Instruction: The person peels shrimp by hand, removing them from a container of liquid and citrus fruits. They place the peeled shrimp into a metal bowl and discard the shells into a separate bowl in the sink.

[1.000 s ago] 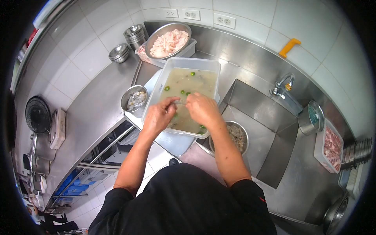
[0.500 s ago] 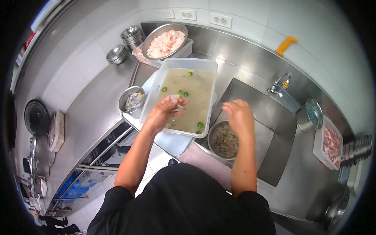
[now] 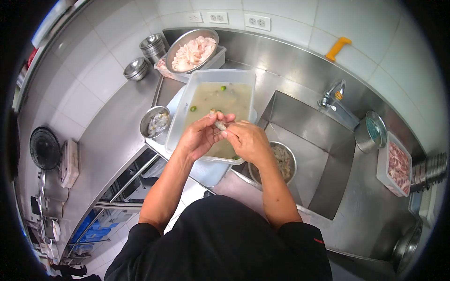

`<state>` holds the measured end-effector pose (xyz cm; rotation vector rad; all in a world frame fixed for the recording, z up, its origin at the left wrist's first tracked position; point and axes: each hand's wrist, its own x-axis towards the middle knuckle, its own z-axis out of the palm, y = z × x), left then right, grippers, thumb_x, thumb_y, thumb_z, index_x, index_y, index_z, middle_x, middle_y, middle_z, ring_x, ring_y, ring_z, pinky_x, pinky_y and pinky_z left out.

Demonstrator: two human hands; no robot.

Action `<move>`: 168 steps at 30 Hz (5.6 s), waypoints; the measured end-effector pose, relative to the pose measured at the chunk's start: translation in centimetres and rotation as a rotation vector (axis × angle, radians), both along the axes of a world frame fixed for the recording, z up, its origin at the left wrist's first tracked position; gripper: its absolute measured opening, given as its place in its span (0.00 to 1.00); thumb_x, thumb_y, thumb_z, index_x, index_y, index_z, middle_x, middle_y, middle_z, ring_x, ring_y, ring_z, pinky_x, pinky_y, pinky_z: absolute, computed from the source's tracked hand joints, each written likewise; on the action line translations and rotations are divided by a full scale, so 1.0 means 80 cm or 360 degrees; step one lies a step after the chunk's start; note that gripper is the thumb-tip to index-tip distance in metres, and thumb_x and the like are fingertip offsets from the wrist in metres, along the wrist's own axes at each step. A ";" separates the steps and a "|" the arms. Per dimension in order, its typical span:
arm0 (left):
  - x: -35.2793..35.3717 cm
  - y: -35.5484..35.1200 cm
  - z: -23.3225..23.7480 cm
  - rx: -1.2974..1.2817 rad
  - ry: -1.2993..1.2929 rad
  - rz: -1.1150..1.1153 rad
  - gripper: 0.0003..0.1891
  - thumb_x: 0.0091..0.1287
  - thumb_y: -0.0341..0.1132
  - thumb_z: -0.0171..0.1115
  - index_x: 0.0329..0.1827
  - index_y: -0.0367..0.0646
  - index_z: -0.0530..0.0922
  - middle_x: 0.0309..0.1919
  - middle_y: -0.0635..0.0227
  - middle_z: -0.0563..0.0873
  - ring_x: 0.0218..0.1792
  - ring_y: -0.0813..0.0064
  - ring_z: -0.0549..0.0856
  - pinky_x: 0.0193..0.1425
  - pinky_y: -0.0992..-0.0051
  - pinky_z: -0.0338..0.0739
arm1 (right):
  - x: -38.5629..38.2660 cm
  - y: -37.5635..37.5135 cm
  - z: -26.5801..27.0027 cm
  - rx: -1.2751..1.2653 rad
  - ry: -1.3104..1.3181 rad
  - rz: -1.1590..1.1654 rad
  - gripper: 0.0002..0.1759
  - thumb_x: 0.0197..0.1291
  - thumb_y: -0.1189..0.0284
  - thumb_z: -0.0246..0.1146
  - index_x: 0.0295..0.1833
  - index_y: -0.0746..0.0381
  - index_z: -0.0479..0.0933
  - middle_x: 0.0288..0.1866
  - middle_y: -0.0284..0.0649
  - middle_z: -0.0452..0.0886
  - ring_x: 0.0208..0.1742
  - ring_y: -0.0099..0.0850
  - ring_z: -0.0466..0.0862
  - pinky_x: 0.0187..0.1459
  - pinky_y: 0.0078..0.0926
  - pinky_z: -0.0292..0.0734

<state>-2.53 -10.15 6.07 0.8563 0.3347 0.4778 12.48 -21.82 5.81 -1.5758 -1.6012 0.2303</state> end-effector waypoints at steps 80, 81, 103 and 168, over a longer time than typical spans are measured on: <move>-0.035 0.095 -0.061 0.2536 0.1791 -0.0046 0.11 0.69 0.37 0.59 0.48 0.43 0.84 0.41 0.56 0.89 0.41 0.55 0.89 0.47 0.59 0.82 | 0.108 -0.047 -0.076 -0.0285 -0.0263 -0.0685 0.13 0.64 0.67 0.66 0.51 0.60 0.84 0.44 0.41 0.88 0.48 0.40 0.84 0.50 0.37 0.76; -0.034 0.094 -0.067 0.2637 0.1921 -0.0169 0.11 0.68 0.36 0.57 0.48 0.44 0.84 0.42 0.55 0.89 0.42 0.53 0.88 0.47 0.58 0.82 | 0.109 -0.049 -0.080 -0.0205 -0.0555 -0.0712 0.13 0.63 0.67 0.67 0.51 0.59 0.85 0.46 0.40 0.88 0.51 0.40 0.84 0.52 0.38 0.74; -0.059 0.052 -0.003 0.0874 0.0821 0.0256 0.11 0.75 0.36 0.60 0.52 0.38 0.79 0.39 0.69 0.89 0.39 0.81 0.87 0.44 0.80 0.78 | -0.029 0.089 -0.007 -0.0112 0.0065 0.0135 0.12 0.63 0.70 0.61 0.48 0.61 0.85 0.39 0.54 0.86 0.41 0.54 0.85 0.45 0.47 0.80; -0.051 0.040 0.000 0.0321 0.0413 0.0509 0.12 0.75 0.41 0.61 0.49 0.41 0.80 0.37 0.73 0.84 0.35 0.81 0.85 0.29 0.83 0.75 | -0.018 0.017 -0.005 -0.0101 0.0363 0.0089 0.11 0.67 0.65 0.64 0.42 0.64 0.81 0.33 0.49 0.82 0.34 0.43 0.83 0.38 0.37 0.75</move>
